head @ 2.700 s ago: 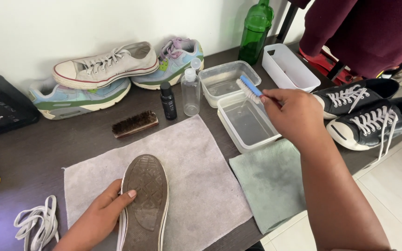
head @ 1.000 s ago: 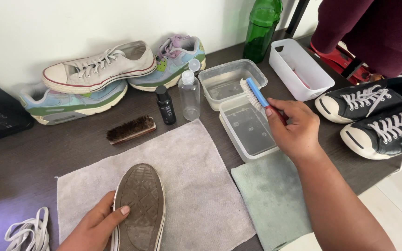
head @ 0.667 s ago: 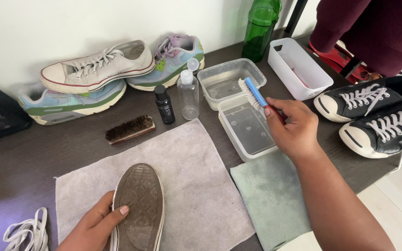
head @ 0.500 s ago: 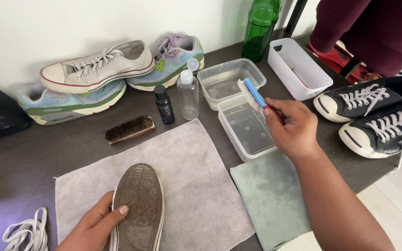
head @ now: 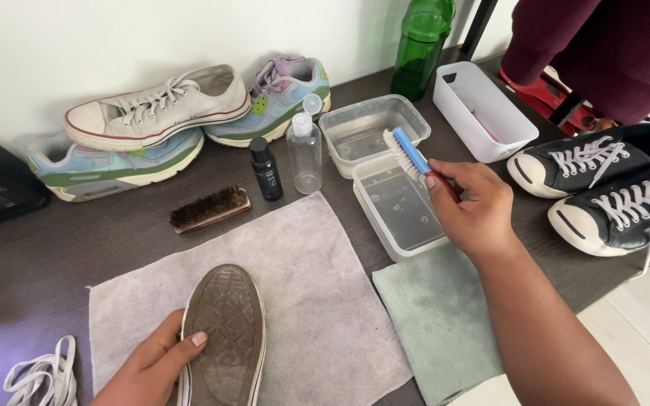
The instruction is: The person removes the laces from a white sneaker and sets them aside. Then, using a blue brush dipped in water, they scrub the sole of the shoe to remove dirt.
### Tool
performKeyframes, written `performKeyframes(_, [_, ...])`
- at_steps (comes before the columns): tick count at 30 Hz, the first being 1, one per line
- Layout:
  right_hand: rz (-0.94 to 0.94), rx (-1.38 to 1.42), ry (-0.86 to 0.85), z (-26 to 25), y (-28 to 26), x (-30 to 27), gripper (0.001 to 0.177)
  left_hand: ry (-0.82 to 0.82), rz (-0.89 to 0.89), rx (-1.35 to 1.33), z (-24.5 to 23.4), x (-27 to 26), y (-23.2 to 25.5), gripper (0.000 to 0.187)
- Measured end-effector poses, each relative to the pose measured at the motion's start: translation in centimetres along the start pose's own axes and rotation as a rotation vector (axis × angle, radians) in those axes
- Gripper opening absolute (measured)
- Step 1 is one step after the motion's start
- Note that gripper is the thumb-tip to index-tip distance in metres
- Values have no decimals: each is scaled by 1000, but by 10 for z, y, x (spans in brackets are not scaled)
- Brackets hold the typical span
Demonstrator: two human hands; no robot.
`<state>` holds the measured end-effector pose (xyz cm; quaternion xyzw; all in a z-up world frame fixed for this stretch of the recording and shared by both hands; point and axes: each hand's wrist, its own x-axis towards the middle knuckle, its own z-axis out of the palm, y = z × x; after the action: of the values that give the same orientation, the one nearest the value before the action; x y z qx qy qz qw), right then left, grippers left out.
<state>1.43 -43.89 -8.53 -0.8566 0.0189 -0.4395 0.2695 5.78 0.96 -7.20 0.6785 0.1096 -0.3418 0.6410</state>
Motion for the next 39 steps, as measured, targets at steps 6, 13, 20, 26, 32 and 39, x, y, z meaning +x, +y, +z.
performKeyframes(6, [19, -3, -6, 0, 2, -1, 20, -12, 16, 23, -2, 1, -1, 46])
performKeyframes(13, [-9, 8, -5, 1, 3, -1, 20, 7, -3, -74, 5, -5, 4, 48])
performKeyframes(20, [2, -12, -12, 0, 0, 0, 20, 14, -16, -33, 4, -3, 4, 49])
performKeyframes(26, [-7, -5, -4, 1, 0, 0, 19, 28, -35, -47, 9, -9, 10, 48])
performKeyframes(32, [-22, -31, -8, 1, 2, 0, 19, 5, -12, -2, 3, -3, 5, 49])
performKeyframes(39, [-59, -17, -3, 1, 2, 0, 19, -1, -6, -166, 2, 2, -4, 46])
